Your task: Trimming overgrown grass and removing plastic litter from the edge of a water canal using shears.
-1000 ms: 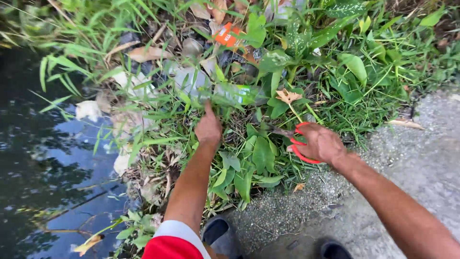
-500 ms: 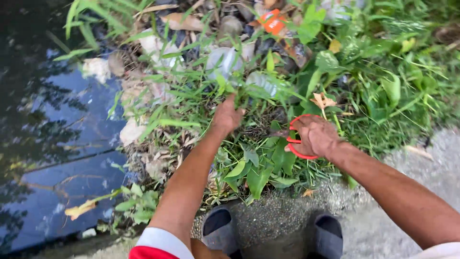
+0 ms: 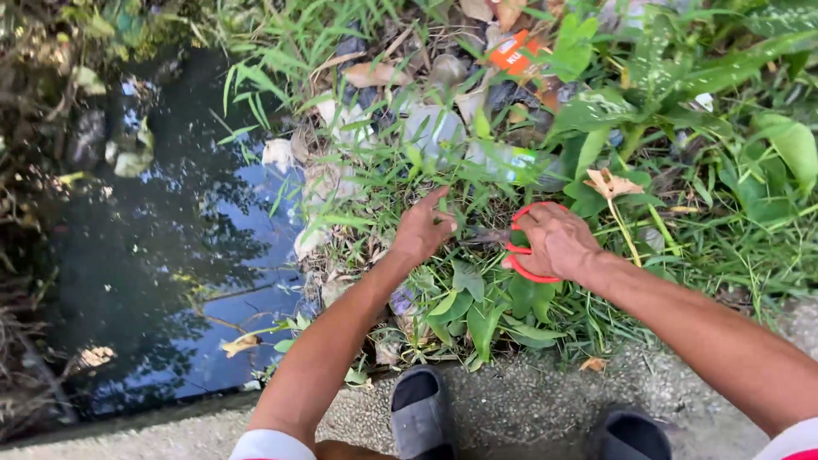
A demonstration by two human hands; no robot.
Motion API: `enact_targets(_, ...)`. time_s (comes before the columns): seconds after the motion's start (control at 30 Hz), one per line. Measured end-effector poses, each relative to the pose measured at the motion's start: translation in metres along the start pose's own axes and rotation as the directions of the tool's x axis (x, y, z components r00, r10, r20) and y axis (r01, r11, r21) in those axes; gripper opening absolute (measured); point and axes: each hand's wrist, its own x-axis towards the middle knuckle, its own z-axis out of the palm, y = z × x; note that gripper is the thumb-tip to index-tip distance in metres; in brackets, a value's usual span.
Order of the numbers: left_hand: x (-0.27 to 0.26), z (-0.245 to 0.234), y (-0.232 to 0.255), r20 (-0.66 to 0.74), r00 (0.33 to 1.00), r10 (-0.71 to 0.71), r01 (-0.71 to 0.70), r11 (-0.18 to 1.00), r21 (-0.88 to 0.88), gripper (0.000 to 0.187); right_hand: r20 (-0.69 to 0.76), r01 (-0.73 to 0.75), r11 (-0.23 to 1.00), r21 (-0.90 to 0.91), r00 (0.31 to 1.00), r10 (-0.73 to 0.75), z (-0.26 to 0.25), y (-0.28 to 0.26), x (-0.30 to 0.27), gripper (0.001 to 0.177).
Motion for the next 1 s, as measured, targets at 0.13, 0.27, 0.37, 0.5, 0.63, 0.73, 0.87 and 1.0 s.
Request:
enact_targets(0.13, 0.002, -0.003, 0.037, 0.109, 0.984, -0.142, 0.144, 0.990, -0.008, 0.073, -0.017, 0.029, 1.000, -0.008, 0.999, -0.029, 0.000, -0.003, -0.001, 0.074)
enact_targets(0.27, 0.012, -0.004, 0.036, 0.209, 0.970, -0.126, 0.141, 0.988, -0.057, 0.077, 0.064, 0.018, 0.999, -0.032, 0.998, -0.016, 0.036, 0.013, -0.006, 0.054)
enact_targets(0.37, 0.015, -0.010, 0.029, 0.232, 0.955, -0.184, 0.221, 0.965, -0.143, 0.077, 0.132, -0.019, 1.000, -0.017, 0.991, 0.021, 0.033, 0.022, -0.013, 0.047)
enact_targets(0.5, 0.017, -0.025, 0.001, 0.300, 0.909, -0.291, 0.322, 0.945, -0.059, 0.076, 0.353, -0.198, 0.976, -0.087, 0.910, 0.216, -0.026, 0.008, -0.016, 0.049)
enact_targets(0.63, 0.025, -0.014, -0.075, 0.488, 0.817, -0.307, 0.015, 0.858, 0.514, 0.057, 0.187, -0.189, 0.981, -0.047, 0.963, 0.195, -0.007, 0.030, -0.027, 0.059)
enact_targets(0.73, 0.031, 0.000, -0.070, 0.495, 0.797, -0.344, -0.144, 0.688, 0.711, 0.076, 0.130, -0.175, 0.983, -0.061, 0.975, 0.182, -0.006, 0.029, -0.026, 0.074)
enact_targets(0.87, 0.032, 0.027, -0.035, 0.158, 0.920, -0.358, 0.242, 0.838, 0.489, 0.080, 0.130, -0.157, 0.984, -0.085, 0.977, 0.167, 0.000, 0.022, -0.018, 0.085)
enact_targets(1.0, 0.035, 0.051, -0.043, 0.031, 0.947, -0.320, 0.297, 0.906, 0.301, 0.090, 0.168, -0.158, 0.983, -0.088, 0.971, 0.171, 0.015, 0.019, -0.009, 0.089)
